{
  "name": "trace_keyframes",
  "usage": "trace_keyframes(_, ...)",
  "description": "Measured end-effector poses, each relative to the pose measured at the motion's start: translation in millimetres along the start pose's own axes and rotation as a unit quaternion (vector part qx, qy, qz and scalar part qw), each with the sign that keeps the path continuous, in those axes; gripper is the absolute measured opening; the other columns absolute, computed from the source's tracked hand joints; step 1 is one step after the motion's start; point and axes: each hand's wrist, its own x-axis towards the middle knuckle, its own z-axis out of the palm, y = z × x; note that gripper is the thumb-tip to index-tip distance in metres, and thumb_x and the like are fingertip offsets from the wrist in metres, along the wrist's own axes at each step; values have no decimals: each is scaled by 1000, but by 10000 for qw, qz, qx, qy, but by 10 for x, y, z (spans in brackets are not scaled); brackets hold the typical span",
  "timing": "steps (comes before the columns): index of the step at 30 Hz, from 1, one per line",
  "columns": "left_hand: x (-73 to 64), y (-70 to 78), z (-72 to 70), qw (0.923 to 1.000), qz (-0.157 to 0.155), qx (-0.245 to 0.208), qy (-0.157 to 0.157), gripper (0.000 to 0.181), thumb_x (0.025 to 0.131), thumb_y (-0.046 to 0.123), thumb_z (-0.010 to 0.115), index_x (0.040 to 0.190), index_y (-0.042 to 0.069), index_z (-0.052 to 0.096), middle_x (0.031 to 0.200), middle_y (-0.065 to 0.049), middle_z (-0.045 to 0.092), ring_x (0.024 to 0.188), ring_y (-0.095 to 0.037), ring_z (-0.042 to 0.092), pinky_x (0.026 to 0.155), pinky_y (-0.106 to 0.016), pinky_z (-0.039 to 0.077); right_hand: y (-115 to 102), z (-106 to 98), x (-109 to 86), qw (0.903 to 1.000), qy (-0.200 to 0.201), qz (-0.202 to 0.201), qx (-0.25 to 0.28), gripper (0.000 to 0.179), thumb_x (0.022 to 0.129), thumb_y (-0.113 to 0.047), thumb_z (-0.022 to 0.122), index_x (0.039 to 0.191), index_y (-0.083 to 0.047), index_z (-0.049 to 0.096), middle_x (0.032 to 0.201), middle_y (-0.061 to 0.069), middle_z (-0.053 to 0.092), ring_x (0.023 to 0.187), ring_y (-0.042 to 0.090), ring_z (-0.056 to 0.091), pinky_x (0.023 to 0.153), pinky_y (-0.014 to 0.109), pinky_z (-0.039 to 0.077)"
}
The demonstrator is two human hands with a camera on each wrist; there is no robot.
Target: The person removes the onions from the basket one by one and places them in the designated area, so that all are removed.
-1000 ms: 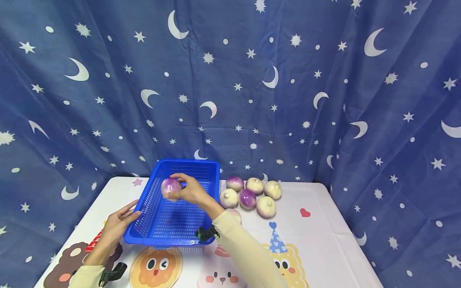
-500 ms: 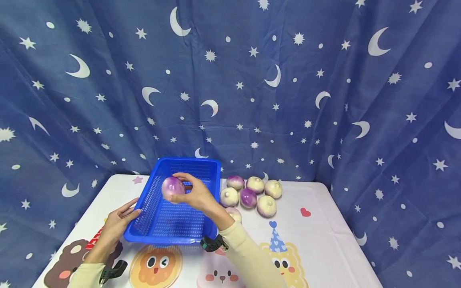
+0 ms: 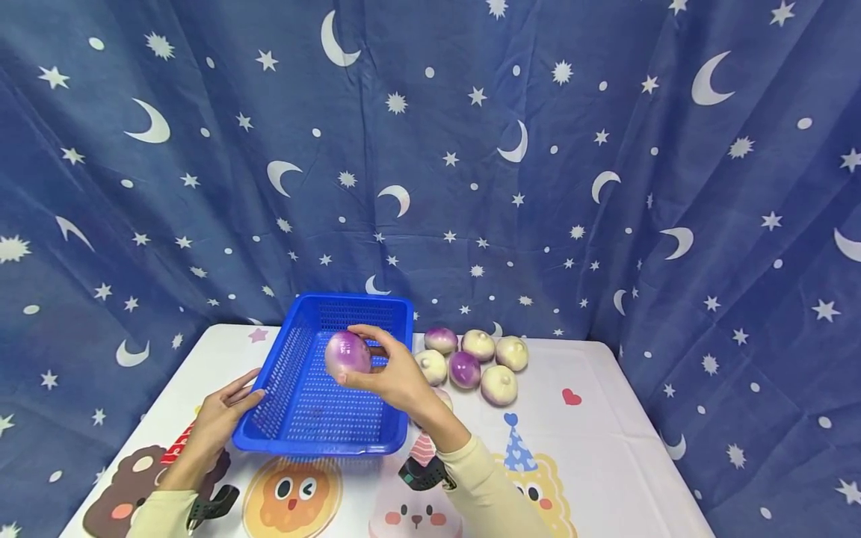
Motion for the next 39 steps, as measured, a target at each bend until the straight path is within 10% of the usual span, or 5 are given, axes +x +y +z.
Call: trace_keyframes(39, 19, -4, 3, 10000, -21, -12, -45, 61, 96, 35, 62, 151, 20, 41, 143, -18, 53, 127, -36, 58, 101, -41, 52, 894, -902, -797, 9846, 1037, 829, -1137, 70, 76, -14, 84, 138, -14, 53, 134, 18, 54, 113, 32, 58, 82, 27, 54)
